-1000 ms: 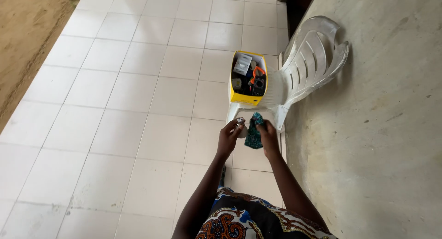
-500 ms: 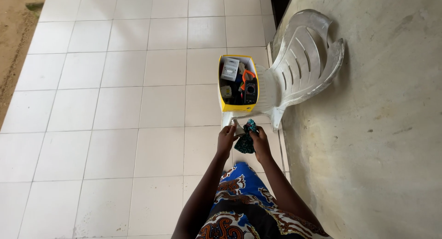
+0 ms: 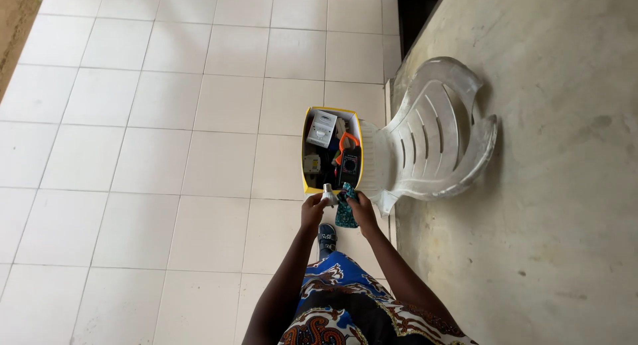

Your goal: Crimping electrical connectors onto wires and assembling an electrical component.

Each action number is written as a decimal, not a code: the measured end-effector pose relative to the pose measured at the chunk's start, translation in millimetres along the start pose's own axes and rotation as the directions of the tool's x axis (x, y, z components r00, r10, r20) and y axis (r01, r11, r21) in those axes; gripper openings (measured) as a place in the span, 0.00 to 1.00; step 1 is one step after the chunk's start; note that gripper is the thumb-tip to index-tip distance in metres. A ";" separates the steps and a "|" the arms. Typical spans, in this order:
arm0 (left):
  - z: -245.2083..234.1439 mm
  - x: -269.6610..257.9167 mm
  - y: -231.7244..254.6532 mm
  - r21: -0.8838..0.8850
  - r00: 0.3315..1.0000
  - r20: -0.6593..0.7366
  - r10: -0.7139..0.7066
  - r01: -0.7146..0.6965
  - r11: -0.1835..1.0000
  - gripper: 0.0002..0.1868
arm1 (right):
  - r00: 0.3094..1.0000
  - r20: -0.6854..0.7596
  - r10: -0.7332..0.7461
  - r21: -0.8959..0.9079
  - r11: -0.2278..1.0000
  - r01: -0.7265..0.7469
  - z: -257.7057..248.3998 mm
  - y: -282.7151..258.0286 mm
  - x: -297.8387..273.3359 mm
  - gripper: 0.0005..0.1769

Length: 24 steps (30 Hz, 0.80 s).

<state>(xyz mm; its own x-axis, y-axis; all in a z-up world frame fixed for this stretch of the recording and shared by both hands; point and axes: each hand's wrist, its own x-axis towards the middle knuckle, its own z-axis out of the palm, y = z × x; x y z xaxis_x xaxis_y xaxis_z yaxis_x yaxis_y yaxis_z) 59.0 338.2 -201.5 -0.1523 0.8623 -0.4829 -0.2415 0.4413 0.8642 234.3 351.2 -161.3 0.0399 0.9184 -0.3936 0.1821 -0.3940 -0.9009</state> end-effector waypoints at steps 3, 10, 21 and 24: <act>11.7 38.8 -17.9 0.054 0.988 -0.110 0.112 -0.106 0.993 0.21 | 0.995 0.035 0.096 -0.027 0.995 -0.095 1.2 -31.5 22.6 0.14; 16.3 90.5 -29.6 0.216 0.967 -0.245 0.075 -0.021 0.976 0.19 | 0.994 0.066 0.089 -0.041 0.995 -0.086 8.6 3.0 106.4 0.15; 4.7 213.5 -164.7 -0.294 0.909 -0.217 -0.357 0.288 0.912 0.41 | 0.979 0.062 0.192 -0.239 0.956 -0.172 45.3 53.6 193.2 0.21; -5.5 222.1 -172.5 -0.274 0.917 -0.150 -0.370 0.321 0.906 0.47 | 0.992 0.038 0.120 -0.327 0.940 -0.101 54.4 115.5 224.3 0.23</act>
<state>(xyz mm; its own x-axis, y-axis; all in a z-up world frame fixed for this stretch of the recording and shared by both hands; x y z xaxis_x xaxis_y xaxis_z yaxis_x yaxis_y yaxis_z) 61.6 452.2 -458.6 -0.1940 0.5899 -0.7839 -0.5308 0.6088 0.5895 210.9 509.7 -363.7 0.0245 0.8625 -0.5055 0.4883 -0.4515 -0.7468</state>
